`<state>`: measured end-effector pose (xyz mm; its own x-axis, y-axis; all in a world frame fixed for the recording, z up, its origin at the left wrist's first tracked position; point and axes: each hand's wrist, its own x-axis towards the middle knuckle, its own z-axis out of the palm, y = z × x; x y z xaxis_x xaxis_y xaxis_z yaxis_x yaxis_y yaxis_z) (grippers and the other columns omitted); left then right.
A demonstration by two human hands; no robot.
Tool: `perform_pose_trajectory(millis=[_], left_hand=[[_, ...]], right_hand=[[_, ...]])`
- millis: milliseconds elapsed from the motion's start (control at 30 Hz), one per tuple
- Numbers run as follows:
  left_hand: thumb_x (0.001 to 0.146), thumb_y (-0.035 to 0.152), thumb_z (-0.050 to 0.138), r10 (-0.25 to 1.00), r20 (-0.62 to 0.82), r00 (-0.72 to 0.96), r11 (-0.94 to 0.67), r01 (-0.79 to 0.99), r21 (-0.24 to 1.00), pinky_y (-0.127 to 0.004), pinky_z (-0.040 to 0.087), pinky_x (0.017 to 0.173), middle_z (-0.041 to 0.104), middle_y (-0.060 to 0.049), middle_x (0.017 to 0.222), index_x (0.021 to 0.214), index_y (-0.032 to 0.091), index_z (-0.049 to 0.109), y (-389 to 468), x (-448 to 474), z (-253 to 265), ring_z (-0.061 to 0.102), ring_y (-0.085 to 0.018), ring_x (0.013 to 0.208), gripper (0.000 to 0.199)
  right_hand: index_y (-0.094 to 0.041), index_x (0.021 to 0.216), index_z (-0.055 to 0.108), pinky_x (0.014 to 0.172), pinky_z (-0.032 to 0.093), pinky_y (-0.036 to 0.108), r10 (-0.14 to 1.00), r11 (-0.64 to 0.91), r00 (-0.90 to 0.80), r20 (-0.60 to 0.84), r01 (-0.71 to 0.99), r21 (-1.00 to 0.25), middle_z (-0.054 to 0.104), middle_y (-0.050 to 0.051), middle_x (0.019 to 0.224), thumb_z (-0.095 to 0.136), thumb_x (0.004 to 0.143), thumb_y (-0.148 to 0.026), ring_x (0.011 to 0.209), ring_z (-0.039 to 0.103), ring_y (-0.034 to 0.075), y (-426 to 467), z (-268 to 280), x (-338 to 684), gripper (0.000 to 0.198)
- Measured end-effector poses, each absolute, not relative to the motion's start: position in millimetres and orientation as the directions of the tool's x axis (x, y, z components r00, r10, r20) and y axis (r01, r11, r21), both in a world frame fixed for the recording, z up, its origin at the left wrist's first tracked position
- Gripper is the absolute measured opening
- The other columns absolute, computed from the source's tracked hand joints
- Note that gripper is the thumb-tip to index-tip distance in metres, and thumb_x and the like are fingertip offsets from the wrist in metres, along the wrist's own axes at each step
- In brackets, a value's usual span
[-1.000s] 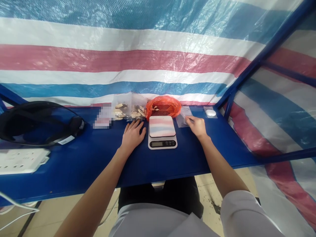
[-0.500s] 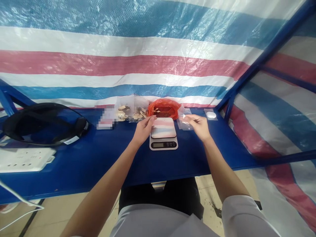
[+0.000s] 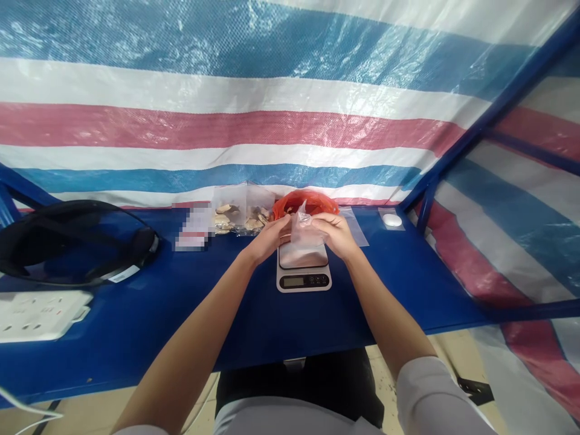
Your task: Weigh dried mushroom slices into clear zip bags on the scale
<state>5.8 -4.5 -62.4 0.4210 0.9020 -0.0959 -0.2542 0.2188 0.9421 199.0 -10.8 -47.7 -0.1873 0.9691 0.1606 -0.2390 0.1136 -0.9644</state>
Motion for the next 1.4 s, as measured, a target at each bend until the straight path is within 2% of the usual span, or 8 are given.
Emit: perform_pose_trajectory(millis=[167, 333, 533, 700, 933, 1033, 1200, 1400], left_hand=[[0.083, 0.047, 0.075, 0.888, -0.148, 0.436, 0.290, -0.278, 0.916, -0.034, 0.055, 0.090, 0.077, -0.011, 0.113, 0.110, 0.019, 0.076, 8.0, -1.9, -60.7, 0.070, -0.025, 0.107, 0.038], [0.071, 0.032, 0.086, 0.909, -0.163, 0.383, 0.291, -0.303, 0.907, -0.031, 0.058, 0.071, 0.075, -0.004, 0.091, 0.104, 0.021, 0.076, 14.6, -6.5, -55.9, 0.070, -0.016, 0.077, 0.036], [0.068, 0.040, 0.088, 0.960, -0.019, 0.280, 0.065, -0.157, 0.986, -0.024, 0.050, 0.057, 0.069, 0.001, 0.074, 0.101, 0.016, 0.073, 31.2, -15.7, -51.8, 0.062, -0.012, 0.059, 0.043], [0.075, 0.049, 0.081, 0.951, 0.110, 0.288, -0.149, 0.119, 0.982, -0.025, 0.049, 0.056, 0.070, -0.002, 0.073, 0.106, 0.016, 0.075, 38.5, -29.0, -35.5, 0.061, -0.014, 0.060, 0.046], [0.079, 0.049, 0.077, 0.913, 0.086, 0.400, -0.221, 0.304, 0.927, -0.023, 0.035, 0.044, 0.065, -0.001, 0.066, 0.103, 0.020, 0.079, 33.5, -43.0, -17.6, 0.047, -0.009, 0.048, 0.038], [0.081, 0.048, 0.076, 0.904, 0.075, 0.421, -0.222, 0.312, 0.924, -0.022, 0.035, 0.044, 0.060, 0.001, 0.060, 0.105, 0.020, 0.080, 33.4, -47.9, -17.2, 0.044, -0.009, 0.048, 0.037], [0.080, 0.047, 0.077, 0.897, 0.061, 0.437, -0.188, 0.253, 0.949, -0.022, 0.043, 0.049, 0.069, -0.003, 0.073, 0.105, 0.020, 0.080, 34.9, -49.9, -21.1, 0.054, -0.011, 0.057, 0.037], [0.077, 0.045, 0.080, 0.898, 0.038, 0.438, -0.122, 0.164, 0.979, -0.026, 0.047, 0.055, 0.071, -0.003, 0.073, 0.101, 0.019, 0.080, 33.7, -40.9, -24.2, 0.058, -0.013, 0.059, 0.036]], right_hand=[[-0.026, 0.075, 0.080, 0.083, 0.058, 0.034, 0.973, 0.086, -0.179, 0.145, -0.301, -0.950, 0.078, -0.002, 0.080, 0.089, 0.062, -0.044, 0.077, 0.072, 0.017, -2.0, -53.4, 197.9, 0.023], [-0.024, 0.079, 0.080, 0.087, 0.061, 0.039, 0.975, 0.075, -0.175, 0.135, -0.313, -0.947, 0.079, 0.002, 0.083, 0.085, 0.071, -0.047, 0.084, 0.075, 0.021, 4.2, -58.7, 201.4, 0.024], [-0.022, 0.083, 0.077, 0.079, 0.064, 0.040, 0.983, 0.003, -0.175, 0.050, -0.258, -0.966, 0.080, 0.004, 0.086, 0.085, 0.069, -0.054, 0.091, 0.076, 0.025, 11.3, -59.9, 209.9, 0.036], [-0.023, 0.100, 0.078, 0.079, 0.062, 0.034, 0.977, -0.056, -0.213, -0.012, -0.202, -0.978, 0.081, 0.005, 0.094, 0.078, 0.075, -0.063, 0.089, 0.078, 0.023, 23.2, -45.9, 211.3, 0.047], [-0.025, 0.111, 0.074, 0.068, 0.063, 0.030, 0.949, 0.018, -0.315, 0.014, 0.010, -1.000, 0.079, 0.003, 0.088, 0.075, 0.082, -0.053, 0.081, 0.077, 0.020, 35.5, -22.1, 189.4, 0.040], [-0.023, 0.111, 0.074, 0.060, 0.060, 0.027, 0.936, 0.095, -0.348, 0.044, 0.130, -0.987, 0.075, 0.002, 0.077, 0.074, 0.084, -0.048, 0.072, 0.073, 0.017, 39.4, -22.4, 184.0, 0.037], [-0.021, 0.103, 0.078, 0.052, 0.055, 0.023, 0.913, 0.244, -0.392, 0.112, 0.307, -0.920, 0.072, 0.001, 0.074, 0.070, 0.087, -0.046, 0.062, 0.066, 0.013, 44.0, -26.4, 186.9, 0.030], [-0.024, 0.098, 0.080, 0.051, 0.053, 0.022, 0.912, 0.278, -0.380, 0.152, 0.303, -0.911, 0.073, -0.001, 0.077, 0.072, 0.085, -0.043, 0.066, 0.065, 0.014, 45.0, -26.8, 189.8, 0.025]])
